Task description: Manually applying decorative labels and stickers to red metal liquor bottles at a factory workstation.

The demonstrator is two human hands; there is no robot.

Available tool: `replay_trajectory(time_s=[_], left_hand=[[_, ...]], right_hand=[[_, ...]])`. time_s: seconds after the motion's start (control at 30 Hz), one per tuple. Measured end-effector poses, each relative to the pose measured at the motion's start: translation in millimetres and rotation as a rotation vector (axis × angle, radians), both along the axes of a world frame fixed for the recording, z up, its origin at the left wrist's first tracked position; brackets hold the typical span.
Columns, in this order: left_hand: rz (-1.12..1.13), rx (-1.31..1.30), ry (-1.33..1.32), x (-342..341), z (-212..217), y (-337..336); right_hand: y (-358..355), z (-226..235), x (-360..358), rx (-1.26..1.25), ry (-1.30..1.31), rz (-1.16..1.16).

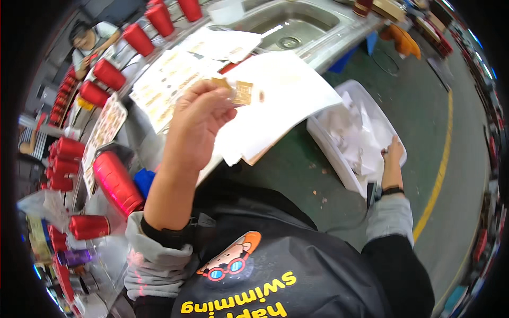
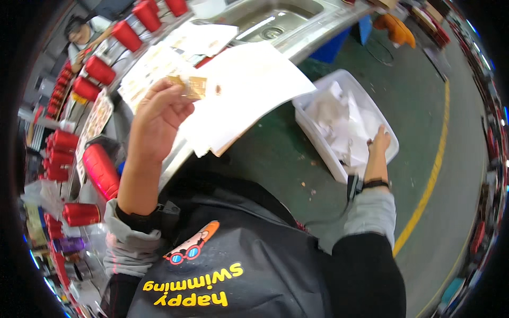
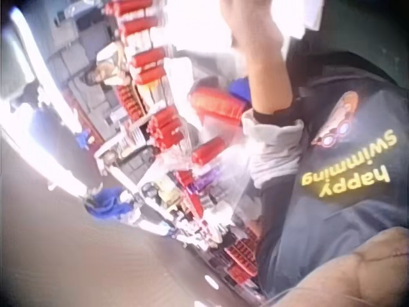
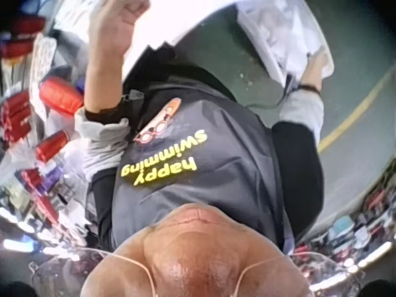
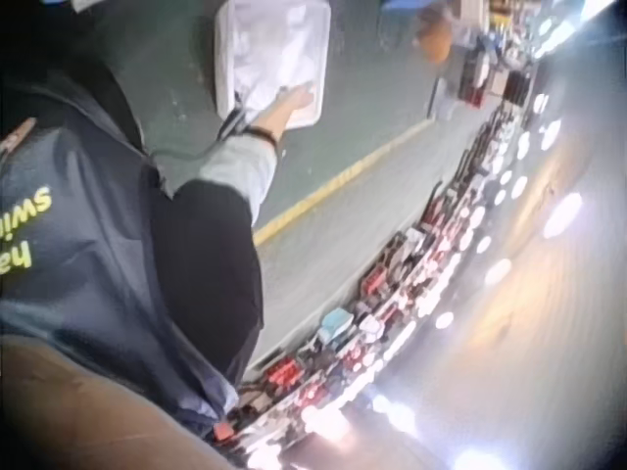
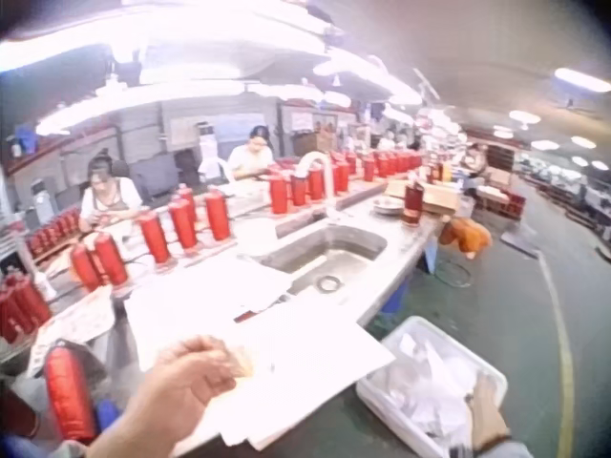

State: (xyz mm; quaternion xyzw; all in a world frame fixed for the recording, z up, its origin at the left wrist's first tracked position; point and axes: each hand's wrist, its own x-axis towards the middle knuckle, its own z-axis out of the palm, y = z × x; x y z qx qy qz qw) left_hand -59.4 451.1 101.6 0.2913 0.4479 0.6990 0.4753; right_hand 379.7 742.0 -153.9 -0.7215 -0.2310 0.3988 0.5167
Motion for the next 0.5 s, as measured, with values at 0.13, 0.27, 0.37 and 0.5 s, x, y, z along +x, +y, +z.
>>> replay_trajectory(time_s=[0.13, 0.27, 0.37, 0.5], left_hand=[[0.034, 0.040, -0.161, 6.3, -2.3, -7.4], [-0.013, 0.173, -0.230, 15.4, 3.3, -18.3], [0.035, 0.197, -0.172, 24.4, 10.1, -45.2], [0.211, 0.191, -0.008, 22.9, 17.3, -104.9]], right_hand=[[-73.6, 106.3, -95.4, 0.424, 0.411, 0.853], [-174.4, 186.6, -218.8, 0.307, 0.743, 1.443], [-212.8, 218.6, -283.4, 0.154, 1.171, 1.553], [-249.2, 239.3, -321.5, 0.291, 1.083, 1.484]])
